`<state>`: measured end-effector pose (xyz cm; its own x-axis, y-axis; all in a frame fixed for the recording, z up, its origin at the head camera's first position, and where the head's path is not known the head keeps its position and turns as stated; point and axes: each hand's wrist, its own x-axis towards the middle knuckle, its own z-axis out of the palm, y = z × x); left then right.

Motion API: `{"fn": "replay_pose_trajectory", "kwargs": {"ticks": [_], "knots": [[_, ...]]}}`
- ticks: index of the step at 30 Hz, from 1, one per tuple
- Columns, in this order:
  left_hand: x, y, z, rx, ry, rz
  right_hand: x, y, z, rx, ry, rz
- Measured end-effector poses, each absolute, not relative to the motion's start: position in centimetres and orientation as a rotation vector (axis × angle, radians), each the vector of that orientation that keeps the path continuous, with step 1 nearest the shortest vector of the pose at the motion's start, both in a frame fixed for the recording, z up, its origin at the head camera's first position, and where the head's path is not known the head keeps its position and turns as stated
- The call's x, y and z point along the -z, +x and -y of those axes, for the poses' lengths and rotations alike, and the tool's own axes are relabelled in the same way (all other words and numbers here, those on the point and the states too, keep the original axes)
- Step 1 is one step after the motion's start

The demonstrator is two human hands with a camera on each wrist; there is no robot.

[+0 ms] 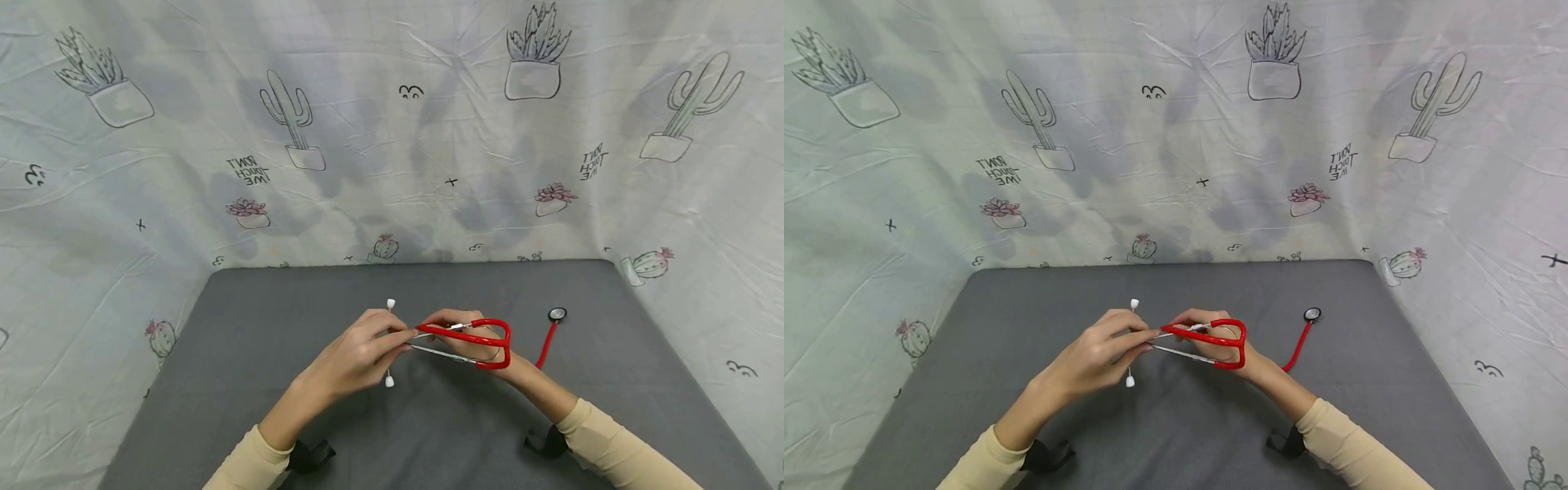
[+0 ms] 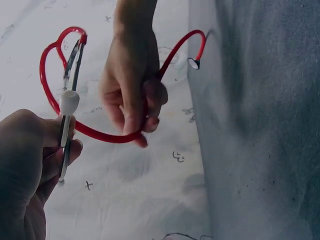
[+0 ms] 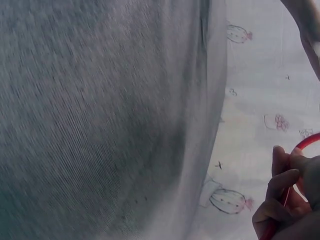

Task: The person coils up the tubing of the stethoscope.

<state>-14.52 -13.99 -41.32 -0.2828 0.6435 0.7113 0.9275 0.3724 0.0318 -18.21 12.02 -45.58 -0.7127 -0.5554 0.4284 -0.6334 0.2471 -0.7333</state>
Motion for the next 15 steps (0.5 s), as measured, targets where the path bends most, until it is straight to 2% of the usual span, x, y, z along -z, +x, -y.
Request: {"fn": "replay_pose_trajectory", "kwargs": {"ticks": [6,15], "knots": [[41.2,-14.8,14.1,0.678,-1.222,2.072,46.6,-17.4,-11.5,-1.405,1.131,2.454],[41.4,-15.2,14.1,0.739,-0.982,2.208,46.3,-15.7,-11.1,-1.168,1.133,2.511]]}}
